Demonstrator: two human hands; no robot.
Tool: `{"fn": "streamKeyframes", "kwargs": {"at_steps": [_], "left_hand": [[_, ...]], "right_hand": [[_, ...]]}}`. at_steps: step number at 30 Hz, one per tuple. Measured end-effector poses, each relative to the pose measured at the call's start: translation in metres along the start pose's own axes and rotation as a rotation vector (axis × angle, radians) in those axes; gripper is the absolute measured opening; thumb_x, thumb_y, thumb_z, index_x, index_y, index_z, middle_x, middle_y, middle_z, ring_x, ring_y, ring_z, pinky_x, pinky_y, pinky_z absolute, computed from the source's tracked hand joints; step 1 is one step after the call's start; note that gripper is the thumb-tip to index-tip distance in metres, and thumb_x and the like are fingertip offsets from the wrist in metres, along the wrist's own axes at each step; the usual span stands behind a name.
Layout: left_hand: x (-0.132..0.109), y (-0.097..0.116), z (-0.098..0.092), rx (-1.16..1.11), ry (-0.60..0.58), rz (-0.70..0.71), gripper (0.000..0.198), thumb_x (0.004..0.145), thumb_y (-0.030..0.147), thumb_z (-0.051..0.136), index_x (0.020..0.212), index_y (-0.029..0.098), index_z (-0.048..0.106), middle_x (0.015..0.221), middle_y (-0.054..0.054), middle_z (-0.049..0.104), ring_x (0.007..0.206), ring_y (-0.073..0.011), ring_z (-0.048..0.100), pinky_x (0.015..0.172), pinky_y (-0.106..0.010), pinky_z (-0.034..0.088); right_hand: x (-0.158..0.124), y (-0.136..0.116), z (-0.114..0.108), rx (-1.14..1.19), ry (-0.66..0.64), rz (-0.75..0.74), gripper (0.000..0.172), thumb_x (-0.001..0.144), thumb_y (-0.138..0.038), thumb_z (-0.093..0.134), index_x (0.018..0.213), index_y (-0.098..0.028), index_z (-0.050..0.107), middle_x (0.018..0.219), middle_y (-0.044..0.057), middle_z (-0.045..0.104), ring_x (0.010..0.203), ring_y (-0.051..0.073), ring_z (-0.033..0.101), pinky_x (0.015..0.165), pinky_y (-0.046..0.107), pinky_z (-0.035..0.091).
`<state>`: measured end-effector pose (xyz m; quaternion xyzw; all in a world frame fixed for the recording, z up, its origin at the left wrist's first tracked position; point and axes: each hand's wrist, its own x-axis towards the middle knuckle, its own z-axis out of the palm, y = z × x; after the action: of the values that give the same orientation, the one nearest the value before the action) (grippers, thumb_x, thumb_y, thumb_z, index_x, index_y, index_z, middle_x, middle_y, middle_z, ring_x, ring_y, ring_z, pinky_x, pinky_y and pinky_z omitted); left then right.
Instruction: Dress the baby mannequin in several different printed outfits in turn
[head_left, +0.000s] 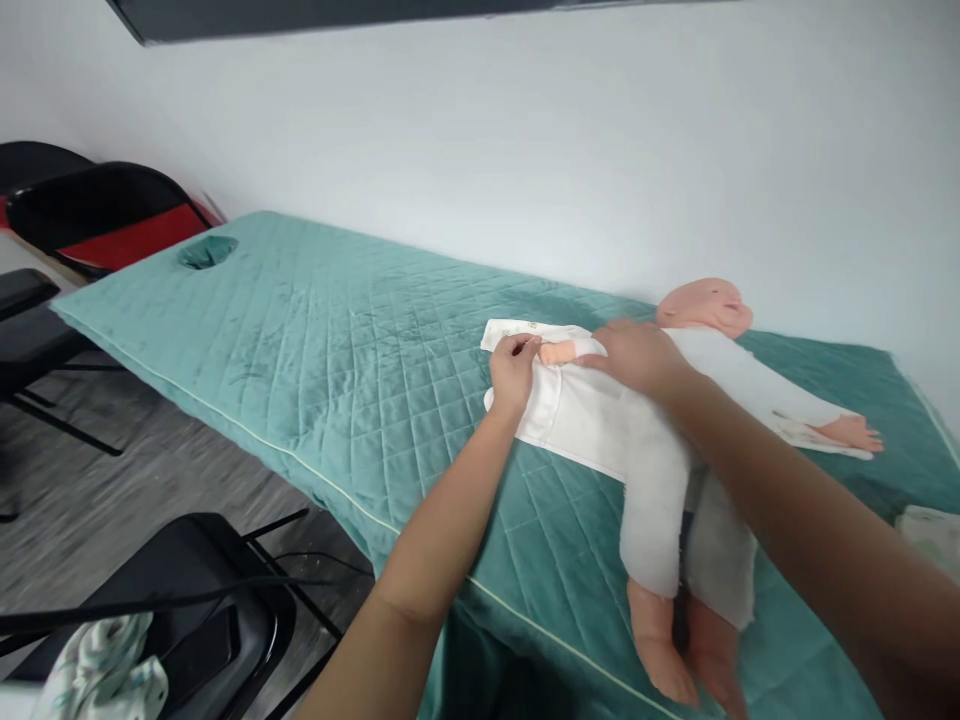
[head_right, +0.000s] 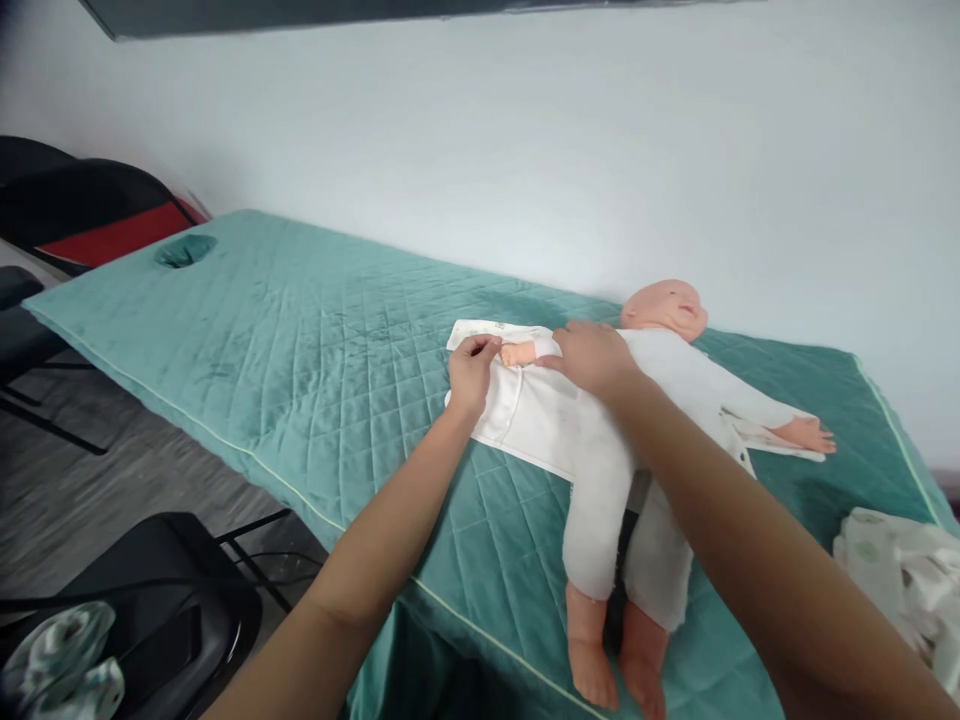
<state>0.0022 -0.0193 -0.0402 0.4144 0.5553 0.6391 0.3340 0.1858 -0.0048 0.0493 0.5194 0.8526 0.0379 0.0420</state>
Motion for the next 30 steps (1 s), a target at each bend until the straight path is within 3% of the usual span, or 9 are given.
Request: {"fn": "streamKeyframes", "kwargs": {"at_steps": [4, 9, 12, 15, 19, 22, 26, 28, 30], "left_hand": [[-0.007, 0.009, -0.001, 0.083, -0.035, 0.121, 0.009, 0.087, 0.024, 0.065, 0.083, 0.018, 0.071, 0.087, -0.003, 0.068, 0.085, -0.0152, 0.062, 0.084, -0.028, 0.048], [-0.024, 0.020, 0.001, 0.195, -0.205, 0.373, 0.015, 0.093, 0.028, 0.060, 0.085, 0.020, 0.070, 0.085, -0.003, 0.065, 0.083, -0.0163, 0.061, 0.081, -0.029, 0.048], [-0.031, 0.020, 0.006, 0.297, -0.392, 0.447, 0.018, 0.096, 0.033, 0.057, 0.090, 0.022, 0.070, 0.091, -0.005, 0.066, 0.089, -0.0172, 0.062, 0.085, -0.030, 0.049], [-0.033, 0.017, 0.011, 0.398, -0.526, 0.480, 0.020, 0.098, 0.034, 0.054, 0.092, 0.022, 0.069, 0.094, -0.005, 0.067, 0.095, -0.0186, 0.062, 0.089, -0.031, 0.048], [-0.031, 0.014, 0.009, 0.500, -0.379, 0.435, 0.024, 0.102, 0.029, 0.043, 0.104, 0.021, 0.066, 0.102, -0.008, 0.068, 0.102, -0.0210, 0.061, 0.093, -0.034, 0.046], [-0.033, 0.013, 0.006, 0.685, -0.300, 0.359, 0.022, 0.100, 0.026, 0.047, 0.113, 0.019, 0.063, 0.109, -0.011, 0.067, 0.105, -0.0237, 0.061, 0.092, -0.036, 0.046], [-0.041, 0.014, 0.004, 0.942, -0.341, 0.356, 0.026, 0.098, 0.038, 0.053, 0.115, 0.021, 0.065, 0.116, -0.012, 0.065, 0.111, -0.0292, 0.059, 0.091, -0.042, 0.046], [-0.043, 0.013, 0.004, 0.991, -0.398, 0.400, 0.028, 0.098, 0.041, 0.054, 0.116, 0.023, 0.066, 0.119, -0.011, 0.064, 0.114, -0.0293, 0.057, 0.091, -0.042, 0.046], [-0.044, 0.013, 0.004, 0.983, -0.436, 0.425, 0.026, 0.098, 0.040, 0.054, 0.114, 0.023, 0.066, 0.118, -0.010, 0.064, 0.112, -0.0264, 0.058, 0.090, -0.039, 0.046]], "right_hand": [[0.003, -0.003, 0.008, -0.039, -0.012, 0.013, 0.045, 0.100, -0.051, 0.042, 0.110, -0.014, 0.066, 0.114, 0.019, 0.067, 0.108, 0.036, 0.060, 0.091, 0.047, 0.043], [0.009, -0.007, 0.016, -0.056, 0.042, 0.071, 0.043, 0.099, -0.049, 0.044, 0.112, -0.010, 0.058, 0.107, 0.023, 0.068, 0.103, 0.037, 0.062, 0.087, 0.045, 0.043], [0.012, -0.012, 0.018, -0.077, 0.057, 0.089, 0.027, 0.098, -0.027, 0.041, 0.112, -0.009, 0.056, 0.104, 0.023, 0.069, 0.101, 0.036, 0.064, 0.085, 0.044, 0.041], [0.013, -0.016, 0.019, -0.088, 0.064, 0.096, 0.027, 0.092, -0.013, 0.038, 0.113, -0.010, 0.055, 0.105, 0.022, 0.069, 0.102, 0.035, 0.064, 0.085, 0.043, 0.042], [0.007, -0.009, 0.012, -0.001, 0.072, 0.039, 0.034, 0.095, -0.032, 0.046, 0.121, -0.012, 0.055, 0.117, 0.021, 0.067, 0.107, 0.037, 0.062, 0.088, 0.046, 0.045], [-0.011, 0.006, 0.001, 0.123, 0.110, 0.070, 0.046, 0.095, -0.046, 0.047, 0.129, -0.015, 0.055, 0.126, 0.019, 0.066, 0.111, 0.038, 0.062, 0.089, 0.048, 0.048], [-0.058, 0.030, -0.002, 0.328, 0.290, 0.232, 0.045, 0.094, -0.046, 0.047, 0.131, -0.022, 0.056, 0.135, 0.014, 0.063, 0.126, 0.036, 0.057, 0.103, 0.050, 0.046], [-0.087, 0.040, 0.007, 0.418, 0.490, 0.408, 0.042, 0.093, -0.044, 0.046, 0.127, -0.022, 0.059, 0.135, 0.017, 0.062, 0.129, 0.036, 0.056, 0.108, 0.049, 0.044], [-0.113, 0.048, 0.023, 0.562, 0.665, 0.633, 0.041, 0.091, -0.045, 0.049, 0.123, -0.023, 0.059, 0.131, 0.020, 0.063, 0.124, 0.035, 0.059, 0.103, 0.044, 0.049]]}}
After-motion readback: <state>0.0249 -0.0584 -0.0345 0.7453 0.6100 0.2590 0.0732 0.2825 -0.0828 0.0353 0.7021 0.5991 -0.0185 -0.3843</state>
